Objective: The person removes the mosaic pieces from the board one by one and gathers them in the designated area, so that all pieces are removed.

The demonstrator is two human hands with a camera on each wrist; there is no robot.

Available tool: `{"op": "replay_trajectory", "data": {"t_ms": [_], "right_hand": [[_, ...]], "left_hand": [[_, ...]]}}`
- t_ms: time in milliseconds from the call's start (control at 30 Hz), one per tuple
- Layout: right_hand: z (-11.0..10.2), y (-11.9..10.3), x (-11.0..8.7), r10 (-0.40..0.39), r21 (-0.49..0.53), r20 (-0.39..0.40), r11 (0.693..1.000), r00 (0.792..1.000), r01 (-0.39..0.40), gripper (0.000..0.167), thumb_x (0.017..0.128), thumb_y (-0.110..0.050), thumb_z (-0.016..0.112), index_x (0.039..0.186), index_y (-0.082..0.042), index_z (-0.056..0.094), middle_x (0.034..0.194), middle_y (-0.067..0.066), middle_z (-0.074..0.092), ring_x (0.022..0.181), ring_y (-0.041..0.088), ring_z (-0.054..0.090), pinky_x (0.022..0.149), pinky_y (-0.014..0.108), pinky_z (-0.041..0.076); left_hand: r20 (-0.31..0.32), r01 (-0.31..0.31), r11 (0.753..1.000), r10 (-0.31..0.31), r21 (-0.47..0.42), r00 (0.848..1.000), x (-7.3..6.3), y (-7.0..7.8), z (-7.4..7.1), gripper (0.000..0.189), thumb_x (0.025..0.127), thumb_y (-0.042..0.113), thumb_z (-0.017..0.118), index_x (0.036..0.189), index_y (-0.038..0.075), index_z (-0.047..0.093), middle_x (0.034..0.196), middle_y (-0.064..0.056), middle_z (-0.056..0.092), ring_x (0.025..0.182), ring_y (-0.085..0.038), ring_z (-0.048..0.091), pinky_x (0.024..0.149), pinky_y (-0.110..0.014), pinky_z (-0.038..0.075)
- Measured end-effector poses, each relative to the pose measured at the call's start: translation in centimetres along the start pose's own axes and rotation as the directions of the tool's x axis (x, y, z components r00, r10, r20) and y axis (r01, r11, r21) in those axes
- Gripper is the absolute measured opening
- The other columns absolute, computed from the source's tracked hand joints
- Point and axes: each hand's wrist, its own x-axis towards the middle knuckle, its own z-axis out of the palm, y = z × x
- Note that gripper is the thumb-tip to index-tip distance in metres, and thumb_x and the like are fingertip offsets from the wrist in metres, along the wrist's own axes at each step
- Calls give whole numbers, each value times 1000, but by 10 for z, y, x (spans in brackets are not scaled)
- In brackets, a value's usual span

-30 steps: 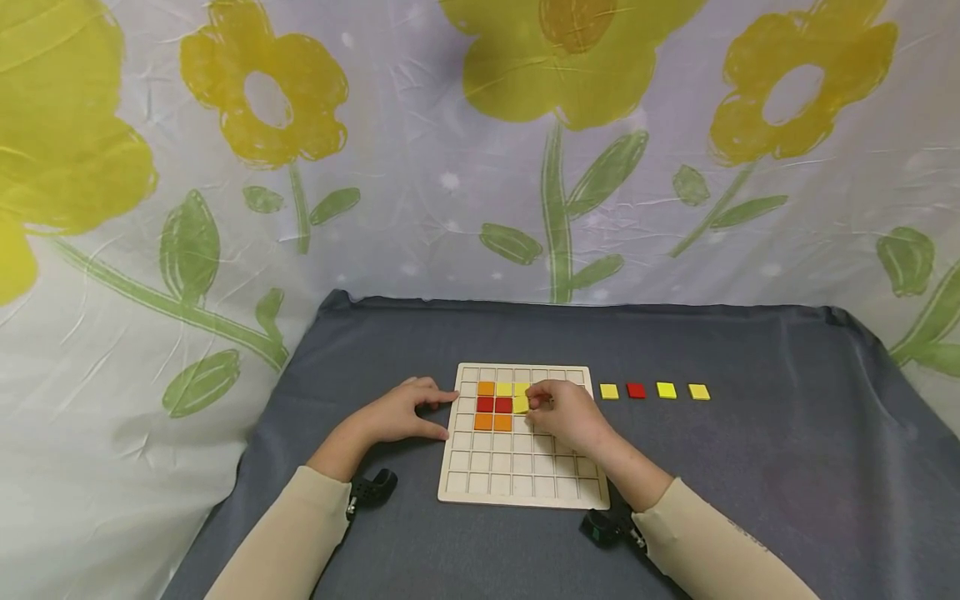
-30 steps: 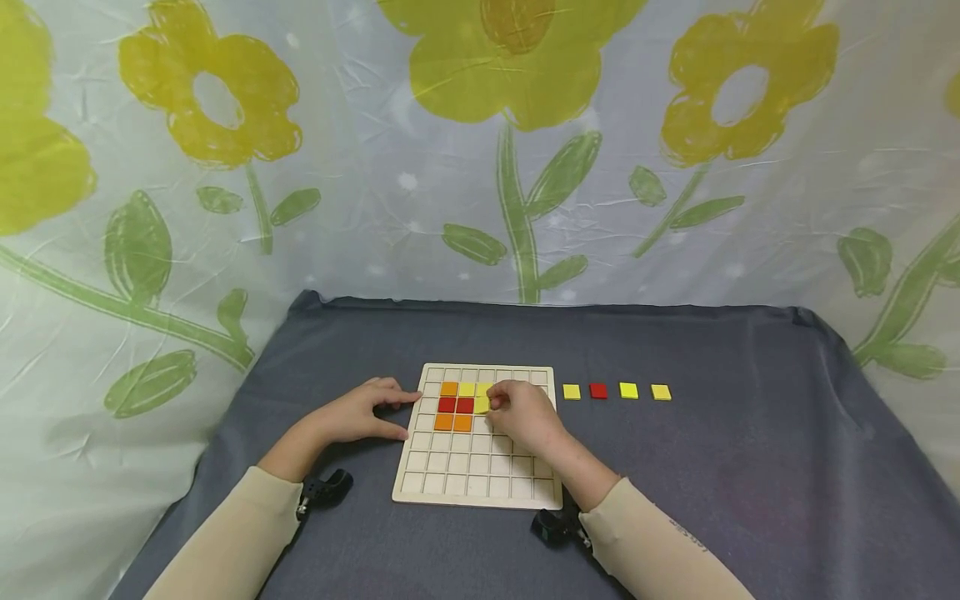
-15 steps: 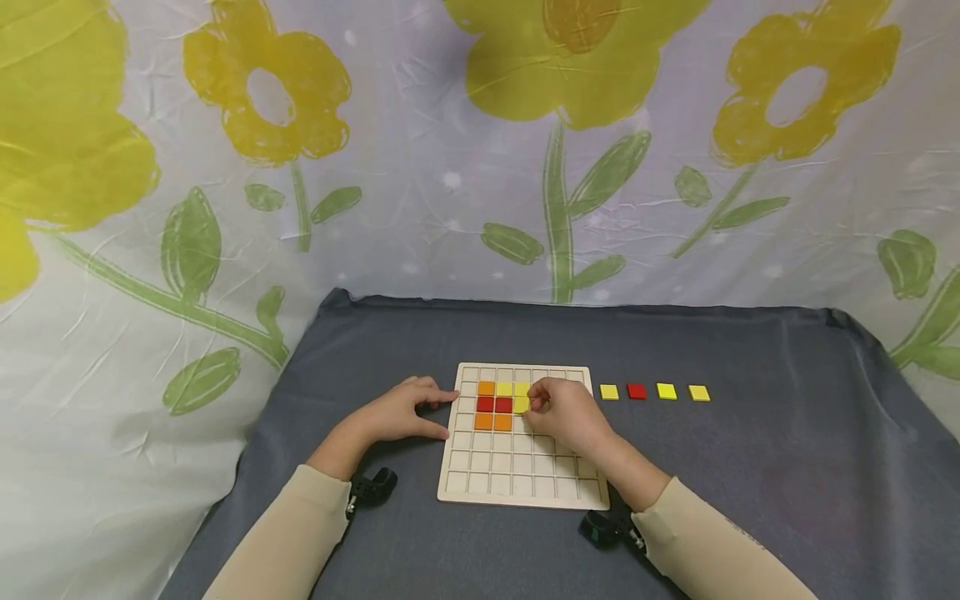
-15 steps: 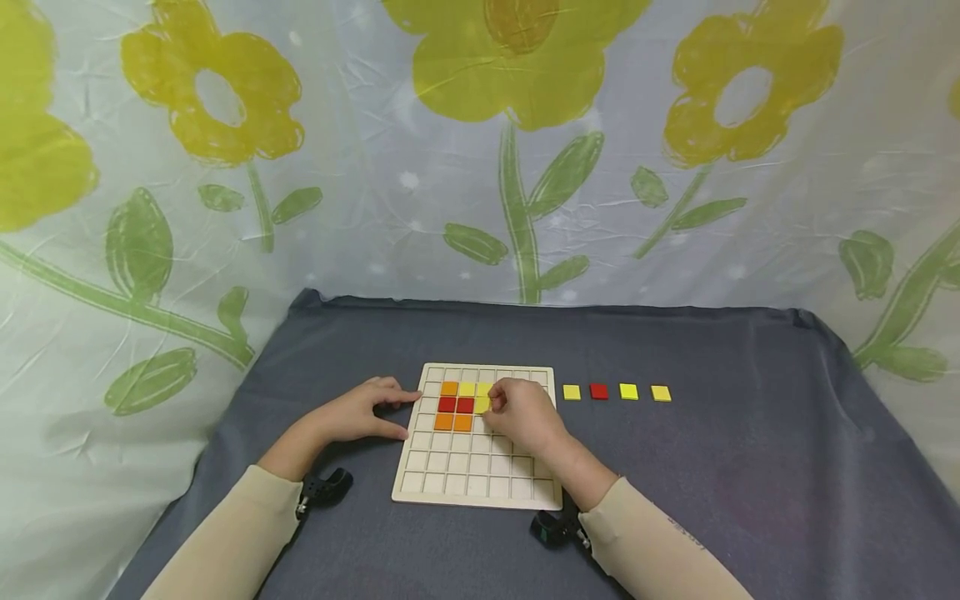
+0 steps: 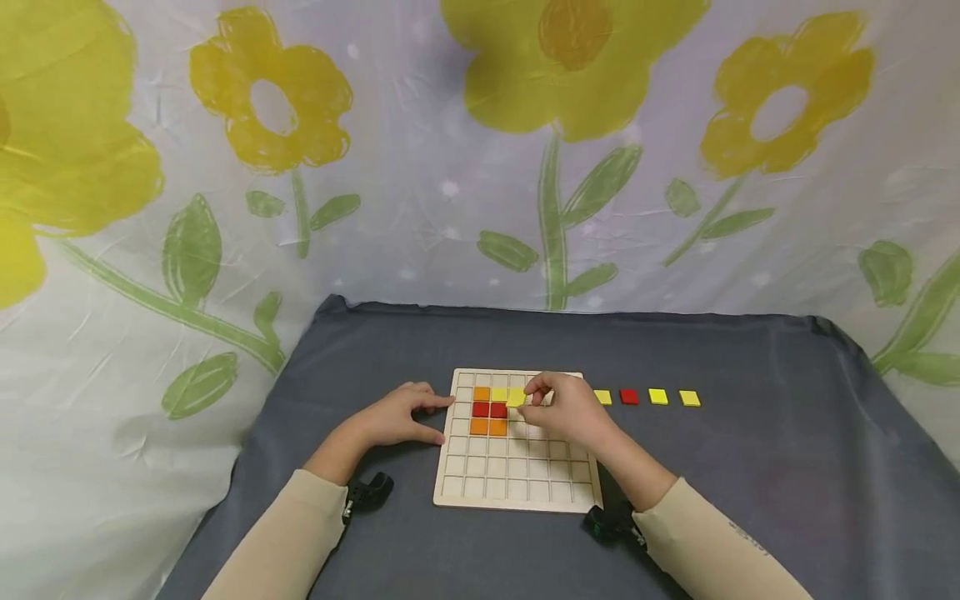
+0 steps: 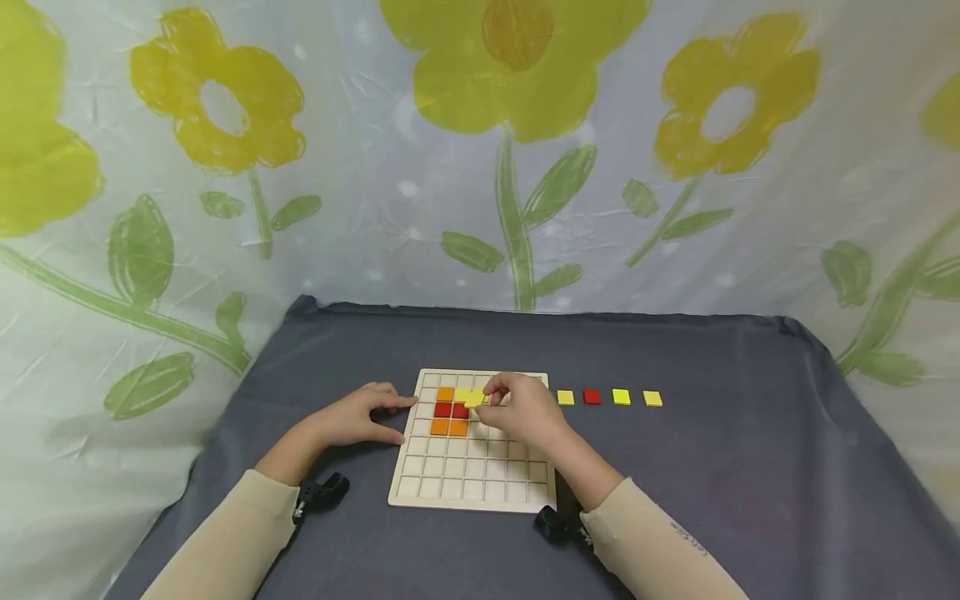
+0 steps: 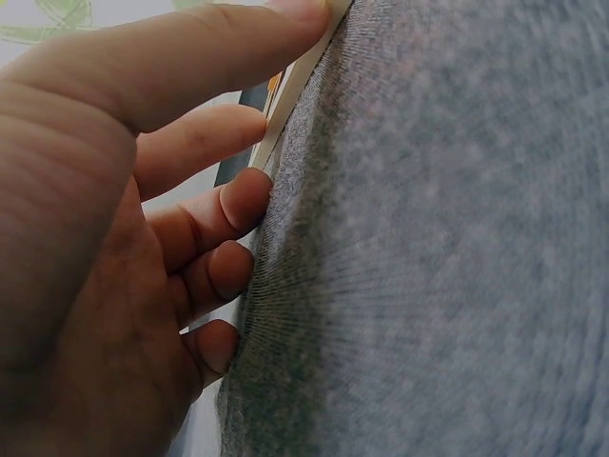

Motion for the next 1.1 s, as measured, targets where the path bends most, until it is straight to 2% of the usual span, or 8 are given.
{"op": "replay_trajectory", "data": {"t_ms": [200,500,900,1100], "right_hand": [[-18,6,-6,-36,69,-3,997,999,36,28,91,-22,81,110,-3,71,89,0,61,63,20,49,54,30,41],[-35,15,-20,-44,79,-18,996,999,46,27,91,-22,81,109,-5,70,90,1,62,57,16,43,51,28,36],[-66,30,-43,19,72,-68,997,997,-14,23,91,-21,82,108,-11,70,89,3,62,59,17,42,54,30,39],[-82,40,-55,53,92,-82,995,995,-45,26,91,-22,81,109,-9,69,92,6,61,65,19,50,58,29,45]], "left_hand": [[0,-10,1000,10,-6,1000,1,-3,2,72,82,39,88,145,14,61,96,4,52,91,-19,42,78,-38,36],[-7,1,1000,-1,-21,1000,0,-2,2,72,81,37,89,144,14,62,95,3,53,90,-19,43,77,-38,37],[-10,0,1000,0,-18,1000,-1,-6,3,72,82,37,88,144,14,62,95,4,53,90,-19,42,77,-38,37],[-8,-13,1000,12,-21,1000,1,-5,2,72,82,38,88,144,14,62,95,3,53,90,-19,42,77,-38,36]]}}
